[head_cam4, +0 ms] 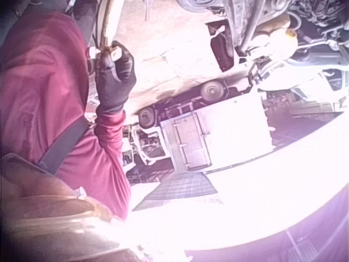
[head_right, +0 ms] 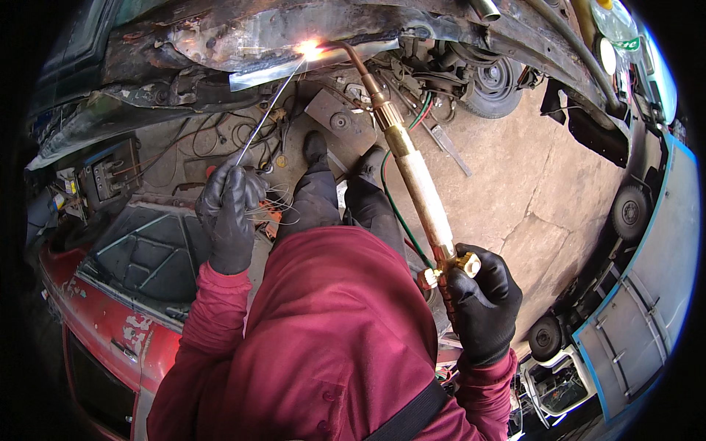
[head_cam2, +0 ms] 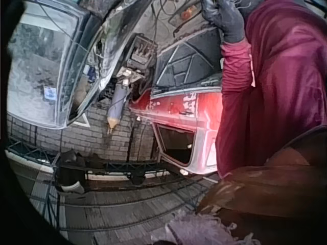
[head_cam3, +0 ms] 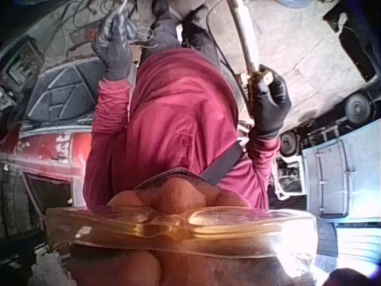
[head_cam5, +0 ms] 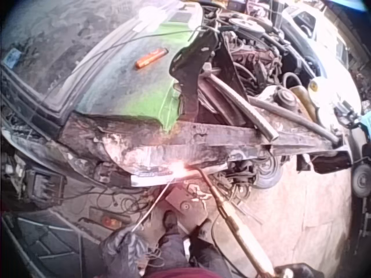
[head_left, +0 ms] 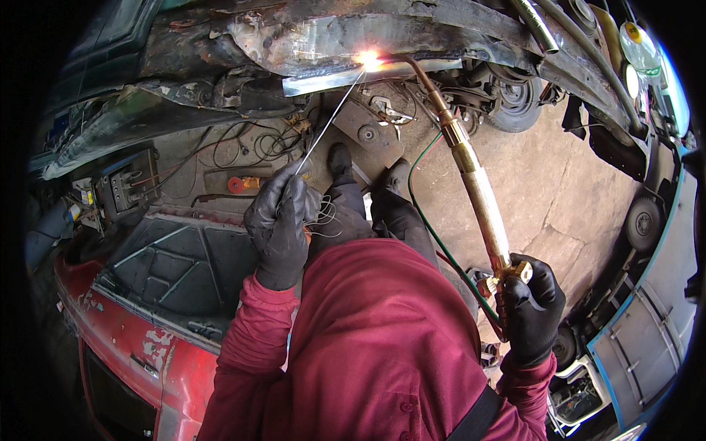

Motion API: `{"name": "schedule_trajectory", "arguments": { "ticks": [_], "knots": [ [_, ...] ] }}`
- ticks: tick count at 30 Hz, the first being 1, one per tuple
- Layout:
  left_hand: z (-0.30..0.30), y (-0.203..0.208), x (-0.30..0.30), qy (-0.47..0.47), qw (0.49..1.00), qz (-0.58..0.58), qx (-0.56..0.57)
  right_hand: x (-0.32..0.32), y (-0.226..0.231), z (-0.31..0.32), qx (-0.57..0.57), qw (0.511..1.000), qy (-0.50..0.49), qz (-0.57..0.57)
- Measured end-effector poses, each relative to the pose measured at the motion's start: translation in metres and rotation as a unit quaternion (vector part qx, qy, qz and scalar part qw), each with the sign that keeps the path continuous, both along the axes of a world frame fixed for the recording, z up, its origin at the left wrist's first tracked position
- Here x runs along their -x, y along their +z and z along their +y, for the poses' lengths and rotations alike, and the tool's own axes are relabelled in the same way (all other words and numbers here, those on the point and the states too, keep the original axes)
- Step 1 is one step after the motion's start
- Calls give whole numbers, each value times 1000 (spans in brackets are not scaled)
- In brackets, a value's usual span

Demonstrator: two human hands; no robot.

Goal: The person welds a metal patch onto the front frame of a car using a welding torch and filler rod, then grinds the welded area with an angle grinder to smooth the surface. The person handles the welding torch, filler rod, and angle grinder while working on the car's front structure.

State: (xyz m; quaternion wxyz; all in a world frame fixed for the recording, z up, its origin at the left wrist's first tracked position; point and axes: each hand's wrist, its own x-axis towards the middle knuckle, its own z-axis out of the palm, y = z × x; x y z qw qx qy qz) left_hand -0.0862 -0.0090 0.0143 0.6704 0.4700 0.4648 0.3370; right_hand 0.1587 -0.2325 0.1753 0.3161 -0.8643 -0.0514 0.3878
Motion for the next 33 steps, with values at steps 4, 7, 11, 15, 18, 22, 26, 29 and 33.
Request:
{"name": "schedule_trajectory", "arguments": {
  "ticks": [4,7,11,15,18,22,26,29,33],
  "knots": [
    [-1,2,-1,2,1000,-9,-1,0,1,0,-24,1000,-6,13],
    [-1,1,-2,8,1000,-7,1,0,0,1,-20,1000,-2,8],
    [4,-3,-3,2,1000,-18,2,0,-4,3,-24,1000,2,-1],
    [4,-4,-3,-1,1000,-28,5,-1,-4,4,-14,1000,13,-14],
    [4,-4,-3,-1,1000,-14,3,-1,-5,4,-17,1000,10,-10],
    [5,-4,-2,-6,1000,-21,-3,-2,-5,3,-25,999,-13,21],
    [4,-4,-3,-4,1000,-14,0,-3,-6,3,-28,999,-10,24],
    [3,-5,-4,4,1000,-8,0,-3,-6,3,-32,999,-6,21],
    [4,-4,-3,5,1000,-4,-2,-3,-7,2,-20,1000,2,10]
  ]
}}
